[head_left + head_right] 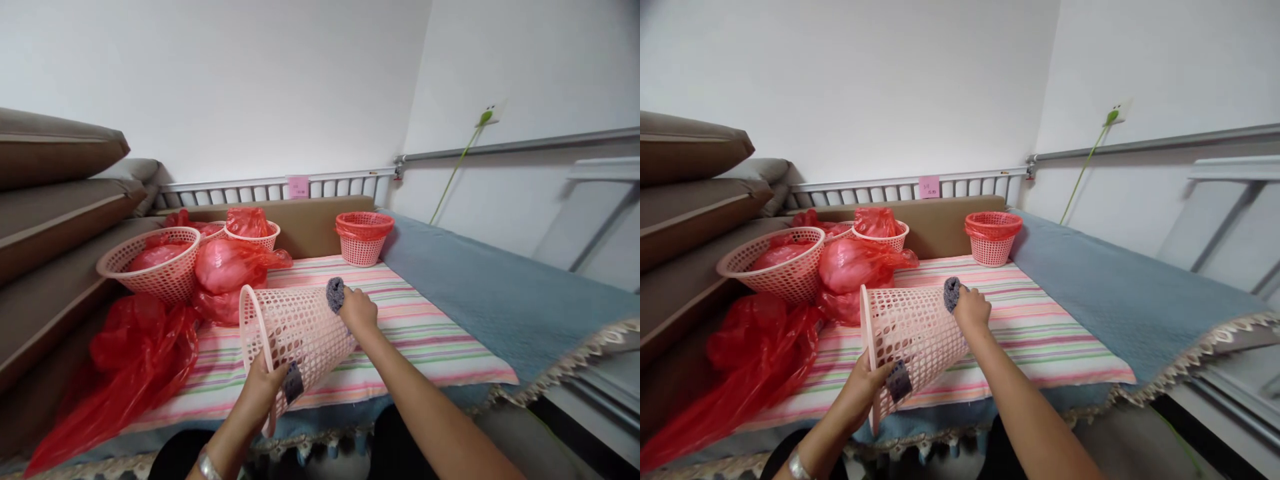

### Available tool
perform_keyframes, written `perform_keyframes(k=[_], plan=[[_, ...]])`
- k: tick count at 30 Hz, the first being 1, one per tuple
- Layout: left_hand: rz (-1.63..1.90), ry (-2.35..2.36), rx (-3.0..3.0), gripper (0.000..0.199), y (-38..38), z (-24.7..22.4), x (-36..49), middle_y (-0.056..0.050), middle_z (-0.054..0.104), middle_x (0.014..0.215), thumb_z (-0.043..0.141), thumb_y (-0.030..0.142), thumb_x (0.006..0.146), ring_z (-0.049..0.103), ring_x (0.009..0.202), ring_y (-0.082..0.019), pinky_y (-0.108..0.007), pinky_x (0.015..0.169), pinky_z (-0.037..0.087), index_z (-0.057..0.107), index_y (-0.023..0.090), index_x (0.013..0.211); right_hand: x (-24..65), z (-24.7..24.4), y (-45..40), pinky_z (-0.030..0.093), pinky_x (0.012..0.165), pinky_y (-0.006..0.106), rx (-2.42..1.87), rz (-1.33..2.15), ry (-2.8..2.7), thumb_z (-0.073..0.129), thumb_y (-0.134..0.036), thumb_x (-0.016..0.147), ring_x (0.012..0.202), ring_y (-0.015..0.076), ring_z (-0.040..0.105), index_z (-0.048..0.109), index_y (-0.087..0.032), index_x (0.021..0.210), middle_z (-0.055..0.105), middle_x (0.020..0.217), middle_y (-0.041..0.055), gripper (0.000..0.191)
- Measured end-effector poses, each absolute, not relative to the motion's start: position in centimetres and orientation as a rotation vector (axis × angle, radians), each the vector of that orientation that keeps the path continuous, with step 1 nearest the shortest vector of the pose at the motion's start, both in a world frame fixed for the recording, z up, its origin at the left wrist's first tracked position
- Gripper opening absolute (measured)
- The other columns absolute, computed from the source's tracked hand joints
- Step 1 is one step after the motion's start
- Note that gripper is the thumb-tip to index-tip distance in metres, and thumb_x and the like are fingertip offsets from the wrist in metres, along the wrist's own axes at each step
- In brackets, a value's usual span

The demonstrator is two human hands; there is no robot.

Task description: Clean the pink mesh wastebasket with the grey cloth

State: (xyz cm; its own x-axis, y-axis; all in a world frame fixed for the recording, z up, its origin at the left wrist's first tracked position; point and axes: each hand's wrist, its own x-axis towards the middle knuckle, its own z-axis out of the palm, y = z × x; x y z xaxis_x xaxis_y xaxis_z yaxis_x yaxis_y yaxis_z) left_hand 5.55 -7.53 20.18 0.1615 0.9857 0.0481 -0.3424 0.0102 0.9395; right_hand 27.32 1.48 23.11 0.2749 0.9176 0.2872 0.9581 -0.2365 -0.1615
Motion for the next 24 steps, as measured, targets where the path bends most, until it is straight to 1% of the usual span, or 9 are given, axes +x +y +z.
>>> perform_keyframes(k=[3,7,10,12,15,17,20,24], plan=[[1.24,0.818,1.064,0.065,-7.5,19.9,5.3,-0.016,0.064,0.12,0.07,0.018,0.067,0.058,0.114,-0.028,-0.039,0.102,0.041,0.045,0.011,0.127,25.7,23.7,1.0,0.044,0.069,0.034,-2.215,-0.158,-1.742,0.041,-0.021,0.083,0.09,0.0271,0.06,0.054,-0.016,0.112,0.059,0.097,0.015,0.032],[1.257,0.811,1.052,0.058,-7.2,19.7,5.3,-0.014,0.064,0.121,0.069,0.017,0.068,0.058,0.114,-0.027,-0.04,0.102,0.04,0.05,0.014,0.122,20.9,25.4,-0.8,0.043,0.07,0.032,-2.062,-0.129,-1.876,0.046,-0.023,0.08,0.089,0.0236,0.059,0.055,-0.021,0.11,0.06,0.096,0.0106,0.031],[1.275,0.847,1.068,0.049,-6.6,19.3,5.2,-0.013,0.068,0.113,0.07,0.016,0.064,0.06,0.11,-0.029,-0.041,0.1,0.041,0.057,0.014,0.112,16.8,26.8,-2.9,0.043,0.073,0.033,-1.829,-0.103,-2.018,0.05,-0.023,0.078,0.091,0.0238,0.057,0.052,-0.022,0.116,0.059,0.098,0.0104,0.039],[1.282,0.889,1.09,0.042,-6.3,18.7,5.0,-0.013,0.07,0.108,0.072,0.018,0.063,0.061,0.108,-0.031,-0.042,0.098,0.042,0.061,0.013,0.103,14.9,27.3,-4.2,0.042,0.076,0.034,-1.666,-0.106,-2.065,0.049,-0.023,0.079,0.093,0.0239,0.055,0.048,-0.025,0.123,0.058,0.101,0.0101,0.044],[1.286,0.892,1.091,0.04,-6.2,18.0,4.9,-0.013,0.069,0.111,0.07,0.02,0.066,0.059,0.11,-0.031,-0.042,0.097,0.043,0.061,0.014,0.104,14.2,27.1,-4.6,0.041,0.077,0.035,-1.558,-0.136,-2.09,0.047,-0.024,0.082,0.095,0.0234,0.053,0.043,-0.03,0.128,0.056,0.103,0.0088,0.047],[1.302,0.882,1.069,0.045,-6.4,18.1,5.0,-0.012,0.067,0.115,0.071,0.02,0.066,0.058,0.113,-0.03,-0.041,0.099,0.041,0.059,0.015,0.109,15.4,26.4,-3.8,0.04,0.077,0.035,-1.587,-0.174,-2.104,0.045,-0.024,0.084,0.095,0.023,0.052,0.045,-0.03,0.127,0.056,0.102,0.0089,0.043],[1.263,0.901,1.061,0.052,-7.0,18.5,5.3,-0.013,0.066,0.117,0.072,0.022,0.067,0.056,0.116,-0.029,-0.042,0.103,0.038,0.056,0.016,0.116,19.0,25.3,-1.6,0.04,0.078,0.033,-1.822,-0.219,-2.035,0.042,-0.021,0.086,0.098,0.0217,0.052,0.051,-0.03,0.121,0.056,0.103,0.0087,0.037],[1.22,0.902,1.118,0.061,-7.8,18.6,5.8,-0.015,0.062,0.123,0.071,0.026,0.07,0.053,0.12,-0.029,-0.043,0.106,0.034,0.048,0.016,0.126,24.3,24.2,1.2,0.041,0.076,0.034,-2.146,-0.189,-1.839,0.039,-0.018,0.087,0.096,0.0233,0.055,0.054,-0.021,0.117,0.057,0.102,0.0132,0.033]])
